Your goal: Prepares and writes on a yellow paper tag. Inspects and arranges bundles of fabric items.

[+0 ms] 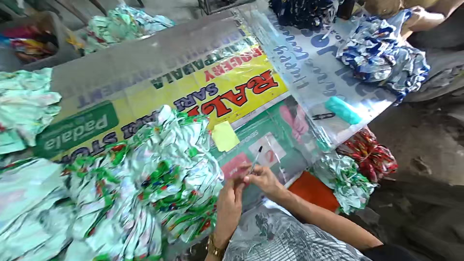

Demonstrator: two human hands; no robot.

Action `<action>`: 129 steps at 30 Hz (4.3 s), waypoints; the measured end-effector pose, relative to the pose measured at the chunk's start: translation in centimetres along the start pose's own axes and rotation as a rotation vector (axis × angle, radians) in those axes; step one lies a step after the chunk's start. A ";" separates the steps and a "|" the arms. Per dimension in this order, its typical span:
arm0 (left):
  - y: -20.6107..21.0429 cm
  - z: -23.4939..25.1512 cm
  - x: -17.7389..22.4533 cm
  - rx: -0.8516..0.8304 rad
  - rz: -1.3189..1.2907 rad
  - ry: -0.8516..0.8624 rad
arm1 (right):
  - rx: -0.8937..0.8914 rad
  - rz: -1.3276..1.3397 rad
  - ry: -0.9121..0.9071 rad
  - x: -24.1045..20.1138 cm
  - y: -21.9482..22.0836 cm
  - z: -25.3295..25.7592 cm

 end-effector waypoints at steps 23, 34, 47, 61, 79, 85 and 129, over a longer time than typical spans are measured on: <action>2.0 8.2 12.7 -0.014 -0.746 0.085 | 0.063 -1.386 -0.749 -19.9 -13.6 2.0; 1.2 7.4 14.0 -0.027 -0.628 0.139 | 0.038 -1.492 -0.852 -20.9 -10.8 0.8; 3.7 9.8 7.7 -0.181 -0.352 -0.108 | -0.193 -1.403 -0.665 -11.5 -10.5 2.4; -4.0 19.3 -5.3 0.339 0.434 -0.203 | -0.209 -0.830 -0.171 -2.1 -13.2 6.4; -2.1 13.9 -6.9 0.358 0.324 -0.148 | -0.375 -1.434 -0.558 1.5 -1.4 11.6; -1.6 11.5 -6.6 0.492 -0.010 -0.289 | -0.294 -1.250 -0.380 1.3 -3.6 12.3; -2.8 8.0 2.7 0.587 -0.520 0.003 | -0.125 -0.195 0.135 -4.2 -9.3 9.8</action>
Point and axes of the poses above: each hand's wrist, its own z-axis towards the middle knuckle, its own y-axis out of the palm, x = y × z, the point moved 10 cm from there along z, towards the middle knuckle, and after that the axes turned 12 degrees about -z, right-handed, at the moved point
